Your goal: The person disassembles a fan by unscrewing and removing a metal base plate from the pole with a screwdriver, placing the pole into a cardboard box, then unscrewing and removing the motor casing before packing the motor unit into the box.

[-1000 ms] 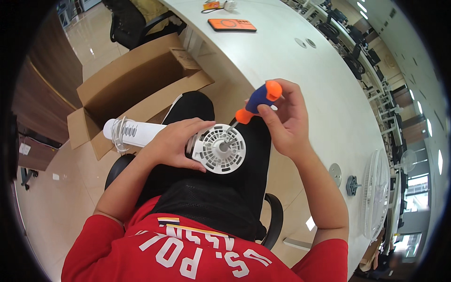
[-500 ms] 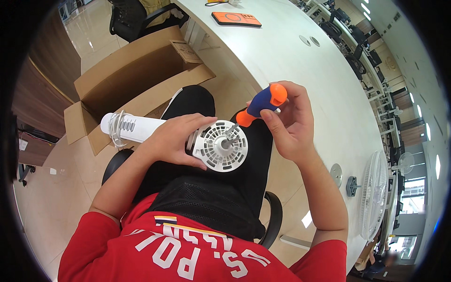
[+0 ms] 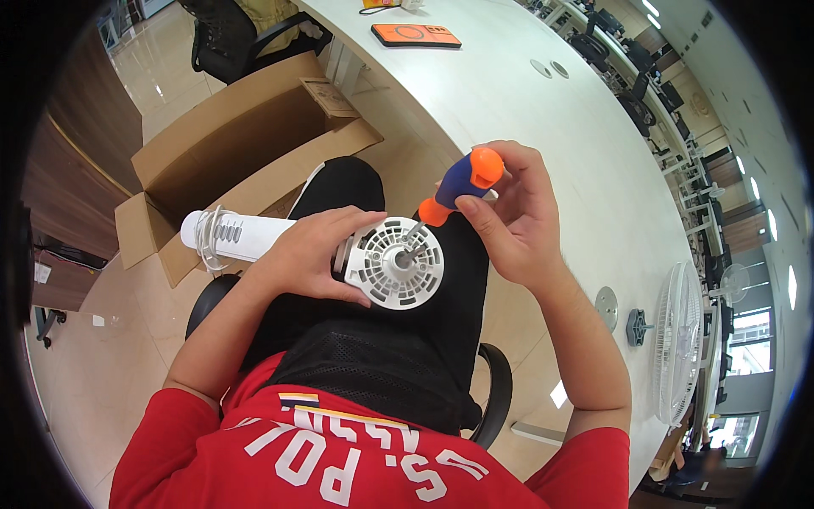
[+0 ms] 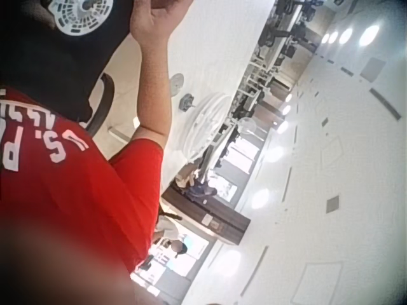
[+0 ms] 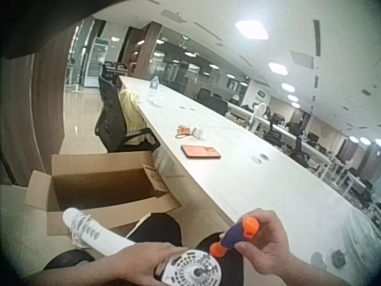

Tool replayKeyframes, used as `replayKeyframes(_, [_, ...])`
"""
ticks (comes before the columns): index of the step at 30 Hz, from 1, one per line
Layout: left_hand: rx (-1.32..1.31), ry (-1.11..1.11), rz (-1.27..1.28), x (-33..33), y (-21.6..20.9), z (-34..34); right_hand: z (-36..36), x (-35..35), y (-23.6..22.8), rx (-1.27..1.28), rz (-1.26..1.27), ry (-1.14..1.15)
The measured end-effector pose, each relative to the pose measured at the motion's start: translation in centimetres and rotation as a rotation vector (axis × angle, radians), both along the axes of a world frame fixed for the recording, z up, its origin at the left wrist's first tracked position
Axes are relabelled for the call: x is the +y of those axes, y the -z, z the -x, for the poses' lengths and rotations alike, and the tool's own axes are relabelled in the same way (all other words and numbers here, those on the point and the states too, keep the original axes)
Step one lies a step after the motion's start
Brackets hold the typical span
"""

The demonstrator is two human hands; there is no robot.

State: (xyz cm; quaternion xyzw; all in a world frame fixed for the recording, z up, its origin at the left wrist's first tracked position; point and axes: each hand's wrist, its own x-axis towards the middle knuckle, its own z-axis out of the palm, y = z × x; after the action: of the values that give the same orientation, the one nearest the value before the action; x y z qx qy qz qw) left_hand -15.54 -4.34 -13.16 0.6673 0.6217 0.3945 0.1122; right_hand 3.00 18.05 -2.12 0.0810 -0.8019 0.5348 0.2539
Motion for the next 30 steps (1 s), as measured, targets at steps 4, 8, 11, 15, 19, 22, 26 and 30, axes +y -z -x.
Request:
replayKeyframes(4, [-0.007, 0.009, -0.002, 0.06, -0.07, 0.03, -0.08, 0.20, 0.06, -0.001, -0.007, 0.000])
replayKeyframes(8, [-0.005, 0.002, -0.002, -0.06, 0.03, 0.09, 0.11, 0.34, 0.10, 0.020, -0.044, -0.002])
replayKeyframes(11, [-0.001, -0.004, -0.001, -0.06, -0.01, 0.08, 0.07, 0.42, 0.08, 0.028, -0.064, 0.004])
replayKeyframes(15, [-0.005, -0.007, 0.009, -0.07, -0.08, 0.06, 0.16, 0.07, -0.03, 0.035, -0.038, -0.006])
replayKeyframes(19, [0.000, -0.009, 0.013, -0.17, -0.04, 0.09, 0.15, -0.05, -0.08, 0.036, -0.045, -0.001])
replayKeyframes(22, [-0.001, -0.006, 0.013, -0.22, 0.01, 0.10, 0.15, -0.13, -0.07, 0.026, -0.020, -0.007])
replayKeyframes(26, [-0.002, -0.002, 0.003, -0.16, -0.07, 0.04, 0.23, 0.30, -0.05, 0.062, -0.115, -0.036])
replayKeyframes(30, [-0.008, 0.002, -0.016, -0.14, 0.06, 0.03, 0.21, 0.15, -0.06, 0.058, -0.097, -0.043])
